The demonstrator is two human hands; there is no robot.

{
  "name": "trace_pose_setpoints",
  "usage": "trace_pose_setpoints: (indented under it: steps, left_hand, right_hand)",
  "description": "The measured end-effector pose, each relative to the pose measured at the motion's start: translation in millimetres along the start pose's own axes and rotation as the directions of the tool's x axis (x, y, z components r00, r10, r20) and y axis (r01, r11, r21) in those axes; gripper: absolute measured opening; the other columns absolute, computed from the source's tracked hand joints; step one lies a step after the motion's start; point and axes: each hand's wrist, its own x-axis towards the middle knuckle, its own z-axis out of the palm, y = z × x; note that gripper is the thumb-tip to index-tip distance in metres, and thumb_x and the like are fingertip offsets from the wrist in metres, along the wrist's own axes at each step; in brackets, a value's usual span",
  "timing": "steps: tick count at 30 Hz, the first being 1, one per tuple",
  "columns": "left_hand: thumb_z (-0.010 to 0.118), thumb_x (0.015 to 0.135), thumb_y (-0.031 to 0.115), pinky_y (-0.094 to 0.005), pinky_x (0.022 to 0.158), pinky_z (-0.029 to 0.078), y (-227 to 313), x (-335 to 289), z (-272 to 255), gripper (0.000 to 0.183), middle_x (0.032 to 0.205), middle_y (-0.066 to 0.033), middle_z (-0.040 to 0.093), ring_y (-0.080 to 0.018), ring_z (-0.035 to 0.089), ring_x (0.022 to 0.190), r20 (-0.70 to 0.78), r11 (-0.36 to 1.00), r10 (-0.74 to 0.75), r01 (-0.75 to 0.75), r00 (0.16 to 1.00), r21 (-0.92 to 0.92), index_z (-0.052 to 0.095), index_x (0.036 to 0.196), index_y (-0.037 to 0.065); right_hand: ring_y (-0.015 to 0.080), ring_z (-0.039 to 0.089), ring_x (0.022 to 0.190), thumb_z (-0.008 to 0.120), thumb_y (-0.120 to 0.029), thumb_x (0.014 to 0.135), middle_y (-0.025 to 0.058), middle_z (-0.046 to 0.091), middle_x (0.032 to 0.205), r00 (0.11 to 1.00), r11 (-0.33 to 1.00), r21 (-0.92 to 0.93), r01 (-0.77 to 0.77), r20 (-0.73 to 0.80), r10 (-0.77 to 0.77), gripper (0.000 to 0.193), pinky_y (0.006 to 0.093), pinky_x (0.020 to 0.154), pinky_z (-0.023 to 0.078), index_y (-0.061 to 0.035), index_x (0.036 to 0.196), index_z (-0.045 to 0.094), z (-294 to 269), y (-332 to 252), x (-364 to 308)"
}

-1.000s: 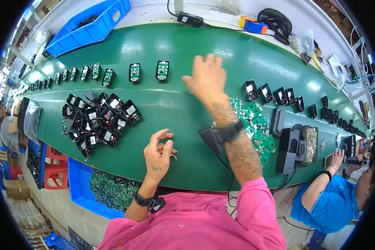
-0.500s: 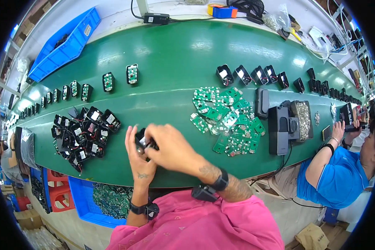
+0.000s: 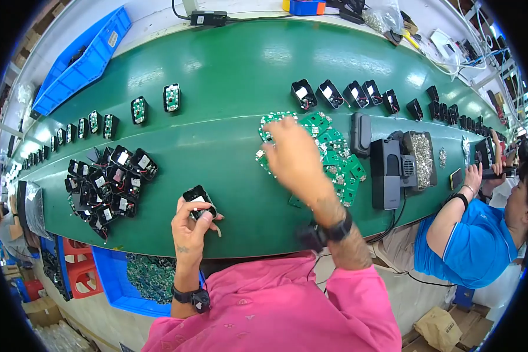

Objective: Assembling electronic circuit boards into their plastic housings on a manufacturing line.

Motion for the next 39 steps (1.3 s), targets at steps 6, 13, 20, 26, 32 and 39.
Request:
trace_pose_setpoints:
  steps: [6, 13, 20, 26, 32, 39]
  left_hand:
    - [0.061, 0.096, 0.008, -0.0218, 0.055, 0.055, -3.1, 0.3, 3.6, 0.013, 0.135, -0.0166, 0.045, -0.0199, 0.07, 0.08, -0.005, 0.999, 0.041, -0.041, 0.999, 0.01, 0.066, 0.096, -0.005]
    - [0.06, 0.098, 0.01, -0.019, 0.051, 0.05, -4.5, 2.0, 7.1, 0.016, 0.134, -0.0162, 0.046, -0.0158, 0.068, 0.079, -0.012, 0.995, 0.045, -0.044, 0.999, 0.085, 0.066, 0.095, -0.005]
    - [0.058, 0.098, 0.006, -0.0252, 0.067, 0.056, 3.0, -1.5, 11.2, 0.011, 0.133, -0.015, 0.047, -0.0137, 0.064, 0.087, 0.006, 0.994, 0.008, -0.008, 1.0, 0.108, 0.065, 0.097, -0.003]
    - [0.063, 0.09, 0.002, -0.0349, 0.083, 0.052, 4.3, -1.1, 23.1, 0.011, 0.136, -0.0187, 0.046, -0.0237, 0.062, 0.099, 0.141, 0.853, 0.263, -0.298, 0.954, 0.428, 0.068, 0.1, 0.001]
    - [0.065, 0.085, -0.001, -0.0374, 0.092, 0.049, 8.8, -2.2, 26.6, 0.017, 0.138, -0.0183, 0.046, -0.0279, 0.059, 0.111, 0.212, 0.834, 0.246, -0.318, 0.946, 0.451, 0.07, 0.101, 0.001]
    - [0.064, 0.082, -0.005, -0.0357, 0.101, 0.047, 10.1, -5.2, 31.7, 0.053, 0.144, -0.0162, 0.041, -0.0255, 0.053, 0.122, 0.249, 0.962, 0.136, -0.188, 0.959, 0.196, 0.054, 0.133, 0.003]
  right_hand:
    - [0.0359, 0.06, 0.103, 0.065, -0.003, 0.081, 0.018, 0.054, 0.119, 0.931, 0.99, -0.013, 0.139, 0.344, -0.126, 0.034, 0.0419, 0.092, 0.049, -0.0011, 0.115, 0.065, -14.7, 39.4, 66.3]
    - [0.0363, 0.061, 0.087, 0.071, -0.008, 0.079, 0.0163, 0.062, 0.085, 0.877, 0.954, -0.096, 0.285, 0.428, -0.219, 0.017, 0.0435, 0.078, 0.049, 0.0006, 0.086, 0.058, -24.0, 43.2, 81.7]
    - [0.0123, 0.065, 0.064, 0.07, 0.001, 0.082, 0.0076, 0.065, 0.072, 0.964, 0.979, 0.202, -0.026, 0.265, -0.03, 0.013, 0.0275, 0.057, 0.052, 0.0043, 0.093, 0.064, -80.4, 5.4, 43.4]
    - [0.0128, 0.069, 0.068, 0.068, 0.002, 0.088, 0.0074, 0.069, 0.081, 0.874, 0.444, 0.762, -0.471, 0.471, 0.117, 0.017, 0.0247, 0.061, 0.058, 0.006, 0.104, 0.064, -34.5, -48.4, -40.1]
    - [0.0058, 0.062, 0.064, 0.07, -0.003, 0.091, 0.0023, 0.065, 0.076, 0.85, 0.386, 0.765, -0.516, 0.512, 0.123, 0.018, 0.02, 0.055, 0.049, 0.0039, 0.104, 0.061, 2.7, -32.9, -66.7]
    - [0.005, 0.06, 0.064, 0.07, -0.003, 0.091, 0.0021, 0.064, 0.077, 0.857, 0.391, 0.766, -0.511, 0.491, 0.156, 0.018, 0.0198, 0.055, 0.048, 0.0027, 0.104, 0.06, 7.9, -23.5, -80.8]
